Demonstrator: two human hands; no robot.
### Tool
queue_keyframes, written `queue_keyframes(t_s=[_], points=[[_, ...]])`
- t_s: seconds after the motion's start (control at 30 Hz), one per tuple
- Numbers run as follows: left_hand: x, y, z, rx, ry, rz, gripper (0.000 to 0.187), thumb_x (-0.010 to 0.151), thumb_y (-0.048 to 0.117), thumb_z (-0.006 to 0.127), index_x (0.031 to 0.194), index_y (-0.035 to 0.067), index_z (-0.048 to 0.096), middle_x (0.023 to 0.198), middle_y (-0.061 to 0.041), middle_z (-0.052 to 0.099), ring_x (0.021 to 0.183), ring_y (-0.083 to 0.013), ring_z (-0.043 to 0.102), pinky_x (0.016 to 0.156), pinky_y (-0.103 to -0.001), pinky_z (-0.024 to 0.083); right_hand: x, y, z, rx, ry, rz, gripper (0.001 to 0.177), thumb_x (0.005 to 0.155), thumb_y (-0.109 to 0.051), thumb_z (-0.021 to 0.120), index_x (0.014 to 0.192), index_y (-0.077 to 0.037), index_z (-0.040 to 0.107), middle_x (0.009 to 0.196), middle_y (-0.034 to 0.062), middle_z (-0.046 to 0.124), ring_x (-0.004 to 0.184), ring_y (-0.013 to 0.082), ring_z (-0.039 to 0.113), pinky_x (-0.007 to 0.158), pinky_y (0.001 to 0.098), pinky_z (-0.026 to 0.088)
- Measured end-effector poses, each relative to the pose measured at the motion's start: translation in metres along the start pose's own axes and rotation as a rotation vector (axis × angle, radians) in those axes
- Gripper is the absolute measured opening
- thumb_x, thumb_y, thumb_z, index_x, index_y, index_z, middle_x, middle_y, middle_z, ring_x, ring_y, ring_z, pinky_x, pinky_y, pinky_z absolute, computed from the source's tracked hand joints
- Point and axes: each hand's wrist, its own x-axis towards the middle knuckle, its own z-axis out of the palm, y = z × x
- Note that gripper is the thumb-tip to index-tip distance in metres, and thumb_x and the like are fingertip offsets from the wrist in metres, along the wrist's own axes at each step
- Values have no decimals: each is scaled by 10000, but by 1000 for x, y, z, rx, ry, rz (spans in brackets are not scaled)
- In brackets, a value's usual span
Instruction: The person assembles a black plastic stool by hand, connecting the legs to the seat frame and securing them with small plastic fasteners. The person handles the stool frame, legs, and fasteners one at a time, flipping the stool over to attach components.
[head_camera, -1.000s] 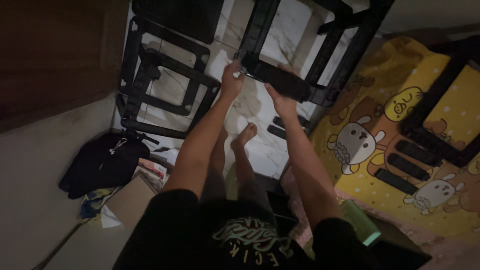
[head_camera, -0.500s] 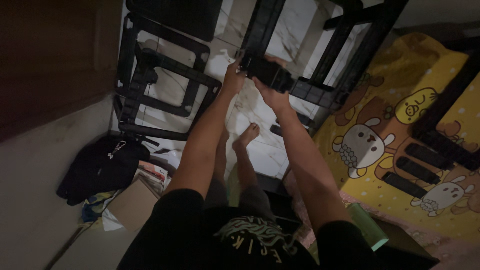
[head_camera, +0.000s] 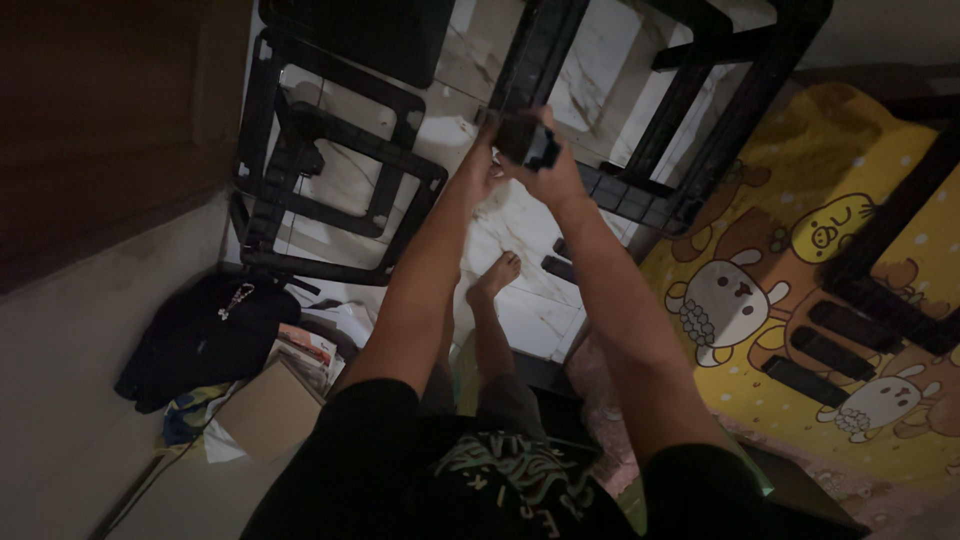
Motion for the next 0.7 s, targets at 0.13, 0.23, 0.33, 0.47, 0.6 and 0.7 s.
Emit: queue_keyframes(t_s=[0.13,0.23,0.33,0.47,0.6,0.7], points=[[-7,16,2,94,8,-42,733,915,683,544,1497,252,432,1458,-27,507,1234,-306,575,1008,-513,503,-4,-1,2,17,-12,239,627,813,-288,882,1267,-46,524,1086,173,701,1052,411,674,872,437,551],[-8,20,8,136,-2,8,780,893,712,533,1506,237,450,1473,-56,540,1251,-317,581,998,-578,491,1,26,-2,-161,-28,30,625,833,-300,909,1293,-112,529,1109,159,710,1070,410,671,917,462,546],[-11,24,18,270,115,19,779,855,737,481,1501,307,412,1463,-55,560,1231,-336,586,947,-642,486,7,57,-4,-352,-3,-275,607,858,-302,939,1317,-232,549,1194,130,726,1123,373,688,1006,467,544],[-18,29,19,304,205,-105,765,859,764,439,1501,351,406,1423,-48,597,1175,-367,647,876,-661,443,-15,61,18,-51,-4,66,674,849,-224,875,1407,-151,504,1243,180,699,1171,402,681,988,454,549],[-7,25,3,145,-1,101,727,964,697,558,1525,242,479,1412,-107,640,1228,-326,673,978,-566,612,-12,44,27,-24,40,93,883,680,-253,980,1369,-104,448,1204,249,676,1127,473,645,911,484,527],[-1,23,0,169,97,38,625,940,594,542,1471,271,482,1309,-82,650,1096,-321,676,841,-519,621,0,37,13,-15,-51,246,738,779,-238,939,1307,-135,434,1182,220,714,1139,474,664,904,482,557]])
